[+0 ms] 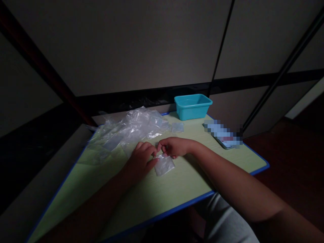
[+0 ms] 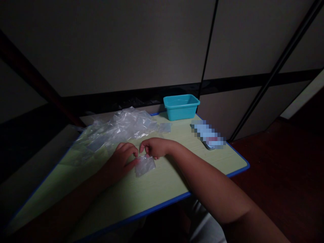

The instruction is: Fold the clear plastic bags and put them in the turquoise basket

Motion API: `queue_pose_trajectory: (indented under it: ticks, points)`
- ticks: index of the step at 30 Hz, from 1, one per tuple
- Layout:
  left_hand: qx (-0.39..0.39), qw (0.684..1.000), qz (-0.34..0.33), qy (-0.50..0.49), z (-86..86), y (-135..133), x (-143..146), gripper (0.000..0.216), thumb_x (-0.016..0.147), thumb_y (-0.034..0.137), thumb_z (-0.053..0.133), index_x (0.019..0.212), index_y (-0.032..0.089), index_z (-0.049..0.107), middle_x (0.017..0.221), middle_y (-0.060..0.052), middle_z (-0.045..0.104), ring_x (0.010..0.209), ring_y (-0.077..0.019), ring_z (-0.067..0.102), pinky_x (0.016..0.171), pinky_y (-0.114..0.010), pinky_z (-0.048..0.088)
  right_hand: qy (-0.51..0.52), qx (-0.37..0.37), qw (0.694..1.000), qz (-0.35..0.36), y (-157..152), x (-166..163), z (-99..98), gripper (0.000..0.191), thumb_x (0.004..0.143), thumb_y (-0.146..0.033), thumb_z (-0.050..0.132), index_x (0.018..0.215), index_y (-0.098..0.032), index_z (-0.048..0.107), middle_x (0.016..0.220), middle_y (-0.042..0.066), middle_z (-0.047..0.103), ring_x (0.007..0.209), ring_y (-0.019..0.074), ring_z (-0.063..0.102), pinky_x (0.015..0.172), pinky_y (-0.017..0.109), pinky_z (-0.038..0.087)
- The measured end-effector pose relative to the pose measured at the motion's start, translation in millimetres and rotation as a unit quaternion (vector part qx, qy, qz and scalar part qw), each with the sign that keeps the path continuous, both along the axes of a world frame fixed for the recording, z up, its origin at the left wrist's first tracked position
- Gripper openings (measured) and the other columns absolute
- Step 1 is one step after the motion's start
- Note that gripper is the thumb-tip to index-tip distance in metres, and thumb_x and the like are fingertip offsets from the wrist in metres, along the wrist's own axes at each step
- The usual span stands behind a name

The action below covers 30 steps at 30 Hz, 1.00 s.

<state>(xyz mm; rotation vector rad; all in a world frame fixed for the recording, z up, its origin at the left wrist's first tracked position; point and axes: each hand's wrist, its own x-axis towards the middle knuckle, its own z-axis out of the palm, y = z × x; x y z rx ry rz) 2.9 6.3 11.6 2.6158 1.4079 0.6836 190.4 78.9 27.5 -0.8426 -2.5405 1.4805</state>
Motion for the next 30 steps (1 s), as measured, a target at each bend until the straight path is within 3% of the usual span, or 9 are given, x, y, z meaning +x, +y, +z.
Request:
queue_pose_trajectory:
  ticks: [4, 12, 17, 22, 26, 28, 30]
  points:
    - [-0.021, 0.999, -0.038, 0.027, 2.9, -4, 3, 0.020, 0.073, 0.032, 0.066, 0.086, 0.020, 0.058, 0.095, -0.004, 0.051, 0.092, -0.0235, 0.042, 0.079, -0.036, 0.038, 0.009, 0.005, 1.000, 0.003, 0, 1, -0.3, 0.040, 0.064, 0.008, 0.042, 0.094, -0.015, 0.053, 0.066, -0.007, 0.048, 0.041, 0.0025, 0.046, 0.040, 0.013, 0.035]
    - [-0.027, 0.999, -0.022, 0.031, 0.4, -3, 4, 0.030, 0.064, 0.035, 0.074, 0.084, 0.020, 0.057, 0.094, -0.004, 0.051, 0.092, -0.0240, 0.042, 0.079, -0.036, 0.037, 0.012, 0.001, 1.000, -0.020, 1, 2, -0.5, 0.038, 0.066, 0.007, 0.041, 0.096, -0.014, 0.052, 0.061, -0.008, 0.048, 0.041, 0.0043, 0.048, 0.042, 0.015, 0.036]
    - [-0.024, 0.999, -0.019, 0.032, 0.6, -4, 4, 0.034, 0.061, 0.038, 0.076, 0.084, 0.021, 0.056, 0.095, -0.004, 0.051, 0.092, -0.0244, 0.042, 0.079, -0.037, 0.037, 0.013, 0.011, 1.000, -0.008, 2, 2, -2.5, 0.031, 0.074, -0.002, 0.050, 0.102, -0.014, 0.050, 0.061, -0.007, 0.048, 0.043, 0.0067, 0.049, 0.043, 0.017, 0.038]
    - [-0.021, 0.999, -0.013, 0.022, -0.6, -5, 3, 0.037, 0.059, 0.039, 0.076, 0.084, 0.021, 0.056, 0.096, -0.004, 0.051, 0.093, -0.0252, 0.042, 0.080, -0.038, 0.037, -0.019, 0.070, 0.997, -0.032, 3, 4, 0.2, 0.033, 0.074, -0.002, 0.053, 0.105, -0.014, 0.052, 0.058, -0.007, 0.047, 0.043, 0.0073, 0.048, 0.044, 0.018, 0.036]
    - [-0.021, 1.000, -0.015, 0.018, -0.1, -7, 3, 0.040, 0.058, 0.043, 0.076, 0.085, 0.022, 0.055, 0.097, -0.004, 0.050, 0.095, -0.0255, 0.041, 0.081, -0.038, 0.037, 0.001, 0.152, 0.984, -0.096, 2, 8, 12.3, 0.009, 0.080, -0.011, 0.054, 0.088, -0.013, 0.056, 0.058, -0.005, 0.048, 0.046, 0.0067, 0.045, 0.047, 0.018, 0.034]
    - [-0.018, 0.999, -0.016, 0.023, 0.8, -7, 3, 0.042, 0.057, 0.045, 0.077, 0.084, 0.022, 0.055, 0.097, -0.004, 0.050, 0.095, -0.0258, 0.042, 0.082, -0.038, 0.037, 0.056, 0.106, 0.985, -0.120, 1, 9, 17.5, 0.008, 0.087, -0.017, 0.047, 0.085, -0.014, 0.055, 0.058, -0.005, 0.047, 0.045, 0.0067, 0.045, 0.046, 0.019, 0.035]
    - [-0.014, 0.999, -0.016, 0.031, 1.4, -7, 4, 0.045, 0.055, 0.048, 0.078, 0.084, 0.021, 0.055, 0.096, -0.004, 0.051, 0.095, -0.0261, 0.042, 0.082, -0.038, 0.036, 0.119, -0.004, 0.987, -0.106, 0, 9, 19.3, 0.019, 0.093, -0.022, 0.036, 0.086, -0.015, 0.053, 0.057, -0.005, 0.047, 0.043, 0.0073, 0.045, 0.046, 0.019, 0.037]
